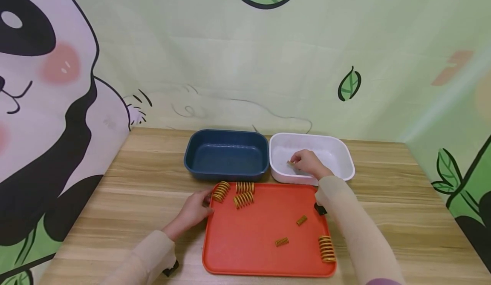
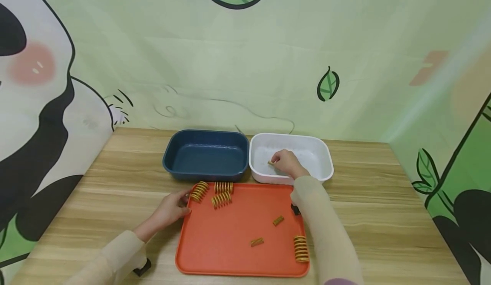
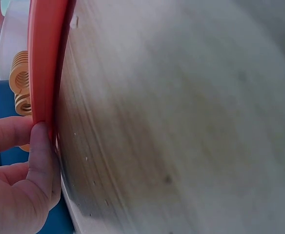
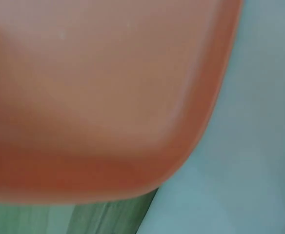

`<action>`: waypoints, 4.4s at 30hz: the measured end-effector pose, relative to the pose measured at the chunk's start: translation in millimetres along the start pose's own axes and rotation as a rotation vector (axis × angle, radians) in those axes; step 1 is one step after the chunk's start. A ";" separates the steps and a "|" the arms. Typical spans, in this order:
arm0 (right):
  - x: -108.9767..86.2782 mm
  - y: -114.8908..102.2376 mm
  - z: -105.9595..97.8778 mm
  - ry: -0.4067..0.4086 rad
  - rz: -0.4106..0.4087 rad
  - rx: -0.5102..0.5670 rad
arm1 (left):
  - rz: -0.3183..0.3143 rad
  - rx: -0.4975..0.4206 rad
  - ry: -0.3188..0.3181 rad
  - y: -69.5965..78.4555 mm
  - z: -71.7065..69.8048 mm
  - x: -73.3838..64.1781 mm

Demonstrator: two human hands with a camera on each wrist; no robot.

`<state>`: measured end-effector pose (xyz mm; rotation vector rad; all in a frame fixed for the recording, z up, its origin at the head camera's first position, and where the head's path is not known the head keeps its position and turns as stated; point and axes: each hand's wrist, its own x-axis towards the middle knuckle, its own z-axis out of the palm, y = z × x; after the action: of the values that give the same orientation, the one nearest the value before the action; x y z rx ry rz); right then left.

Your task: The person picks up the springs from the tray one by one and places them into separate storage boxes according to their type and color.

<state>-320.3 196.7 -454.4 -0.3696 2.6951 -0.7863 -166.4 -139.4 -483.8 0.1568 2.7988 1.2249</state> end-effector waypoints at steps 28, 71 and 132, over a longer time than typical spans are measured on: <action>-4.5 0.3 0.8 0.011 0.029 0.006 | -0.014 -0.013 -0.004 2.2 -1.3 -1.4; -35.9 3.3 -17.4 0.108 -0.182 -0.040 | -0.027 -0.003 -0.004 2.2 -0.4 -0.6; -85.7 -23.7 -14.3 0.041 -0.310 0.015 | -0.012 -0.032 -0.002 2.6 -0.1 -2.1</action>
<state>-242.9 212.2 -411.0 -0.7900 2.7031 -0.9037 -164.2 -138.0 -481.8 0.1391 2.7723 1.2656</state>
